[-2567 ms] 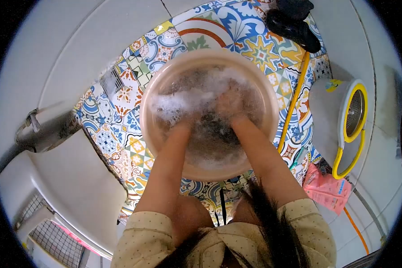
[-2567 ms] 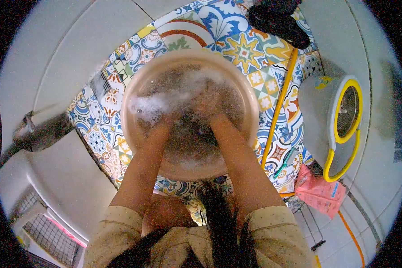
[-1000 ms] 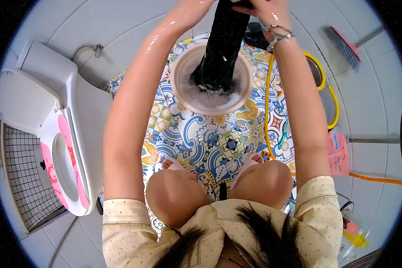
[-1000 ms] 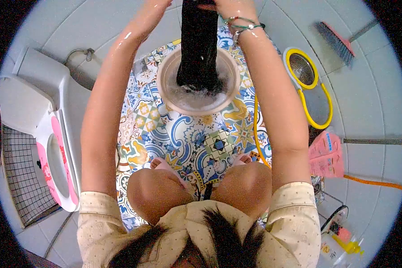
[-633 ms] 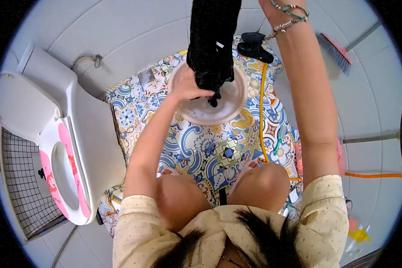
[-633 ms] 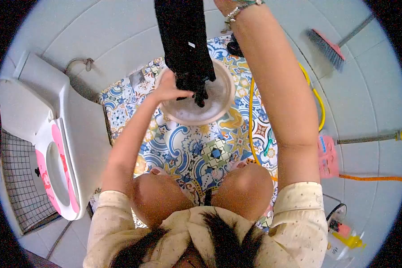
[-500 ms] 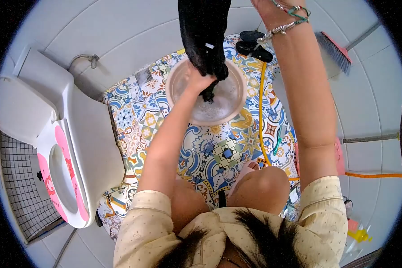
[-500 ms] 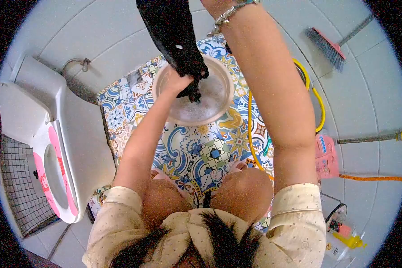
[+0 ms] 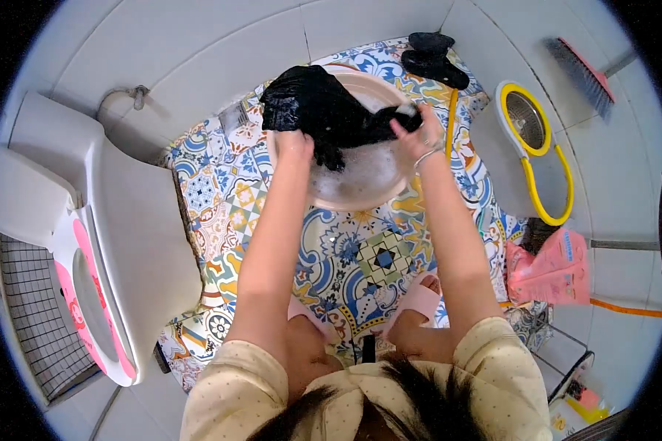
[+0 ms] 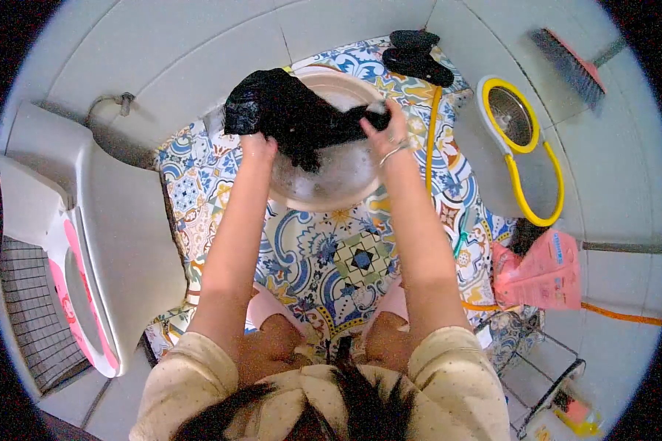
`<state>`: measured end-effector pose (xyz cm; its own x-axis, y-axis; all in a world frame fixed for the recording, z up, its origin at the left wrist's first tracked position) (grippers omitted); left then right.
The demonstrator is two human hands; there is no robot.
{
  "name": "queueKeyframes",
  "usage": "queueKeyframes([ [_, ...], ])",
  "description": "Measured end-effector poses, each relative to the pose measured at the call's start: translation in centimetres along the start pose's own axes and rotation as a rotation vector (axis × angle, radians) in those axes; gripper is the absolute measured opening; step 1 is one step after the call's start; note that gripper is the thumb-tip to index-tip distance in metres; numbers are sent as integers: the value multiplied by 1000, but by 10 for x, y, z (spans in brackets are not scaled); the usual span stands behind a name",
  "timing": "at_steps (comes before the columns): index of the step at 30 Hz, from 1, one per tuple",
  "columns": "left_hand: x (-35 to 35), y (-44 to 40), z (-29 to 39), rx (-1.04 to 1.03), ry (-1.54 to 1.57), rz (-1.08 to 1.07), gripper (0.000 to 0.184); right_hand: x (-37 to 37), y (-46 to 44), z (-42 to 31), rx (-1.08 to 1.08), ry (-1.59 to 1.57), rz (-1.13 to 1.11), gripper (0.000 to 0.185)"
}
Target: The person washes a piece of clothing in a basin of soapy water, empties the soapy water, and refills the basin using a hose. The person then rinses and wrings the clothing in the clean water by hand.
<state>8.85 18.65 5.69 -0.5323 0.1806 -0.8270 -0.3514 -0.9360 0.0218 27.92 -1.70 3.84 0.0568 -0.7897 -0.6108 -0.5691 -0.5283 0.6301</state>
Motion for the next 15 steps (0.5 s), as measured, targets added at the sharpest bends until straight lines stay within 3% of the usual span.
queueKeyframes([
  [2,-13,13,-1,-2,37,28,33,39,-42,69,-203,3,128,35],
  [3,-19,19,-2,18,57,43,33,52,-68,106,-322,9,77,39],
  [4,-26,24,-2,40,77,56,33,76,-77,131,-424,198,239,51],
  [7,-60,48,2,118,107,94,36,63,-76,187,-522,159,115,51],
  [10,-84,70,2,182,166,52,38,17,-78,183,-380,-1,-209,51],
  [15,-78,68,6,241,254,-38,41,-34,-71,91,3,-71,-593,53],
])
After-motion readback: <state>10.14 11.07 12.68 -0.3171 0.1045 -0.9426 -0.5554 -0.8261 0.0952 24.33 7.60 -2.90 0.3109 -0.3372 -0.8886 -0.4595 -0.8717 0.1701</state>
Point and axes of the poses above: each hand's wrist, its own y-axis away from the middle knuckle, its own x-axis out of the back of the hand, z = x × y, the point moved 10 cm from there along -y, towards the middle knuckle, and after that the axes turned 12 degrees about -x, right-handed, at the moved point
